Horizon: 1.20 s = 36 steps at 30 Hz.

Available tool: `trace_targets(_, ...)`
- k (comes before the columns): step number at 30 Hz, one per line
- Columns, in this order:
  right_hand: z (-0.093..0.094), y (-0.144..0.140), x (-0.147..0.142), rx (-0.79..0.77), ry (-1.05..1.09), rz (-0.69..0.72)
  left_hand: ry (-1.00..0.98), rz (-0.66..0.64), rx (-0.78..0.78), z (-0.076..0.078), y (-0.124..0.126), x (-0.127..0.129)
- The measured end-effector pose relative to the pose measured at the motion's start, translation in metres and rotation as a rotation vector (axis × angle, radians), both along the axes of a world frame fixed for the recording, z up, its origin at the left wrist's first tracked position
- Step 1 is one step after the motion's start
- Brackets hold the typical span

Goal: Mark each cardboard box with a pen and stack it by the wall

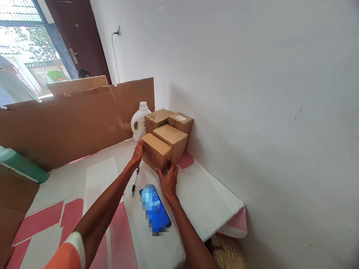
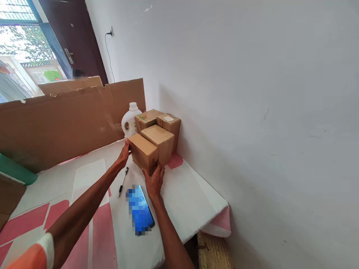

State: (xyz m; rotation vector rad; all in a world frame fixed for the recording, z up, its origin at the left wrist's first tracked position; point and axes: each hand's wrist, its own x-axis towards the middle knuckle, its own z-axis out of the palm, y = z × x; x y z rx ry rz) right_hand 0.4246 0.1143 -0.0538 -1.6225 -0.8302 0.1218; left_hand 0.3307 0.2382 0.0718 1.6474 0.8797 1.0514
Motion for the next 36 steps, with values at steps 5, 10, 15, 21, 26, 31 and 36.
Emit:
trace_targets(5, 0.031, -0.040, -0.007, 0.114, -0.039, 0.065, 0.065, 0.004, 0.133, 0.013, -0.082, -0.064)
trace_targets(10, 0.073, -0.076, -0.067, 0.193, -0.178, 0.288, 0.151, 0.261, 0.306, 0.017, -0.171, -0.167)
trace_targets(15, 0.052, -0.079, -0.157, 0.145, -0.130, 0.642, 0.180, 0.679, 0.217, -0.034, -0.224, -0.256)
trace_targets(21, 0.005, -0.070, -0.185, 0.034, -0.045, 0.713, 0.083, 0.628, 0.031, -0.089, -0.224, -0.293)
trace_targets(26, -0.002, -0.081, -0.182, -0.108, 0.069, 0.706, 0.032, 0.516, -0.081, -0.096, -0.195, -0.296)
trace_targets(31, -0.005, -0.081, -0.194, -0.118, 0.157, 0.644, 0.066, 0.423, -0.142, -0.094, -0.193, -0.304)
trace_targets(36, 0.003, -0.074, -0.195, -0.136, 0.131, 0.696, 0.118, 0.478, -0.187, -0.091, -0.229, -0.320)
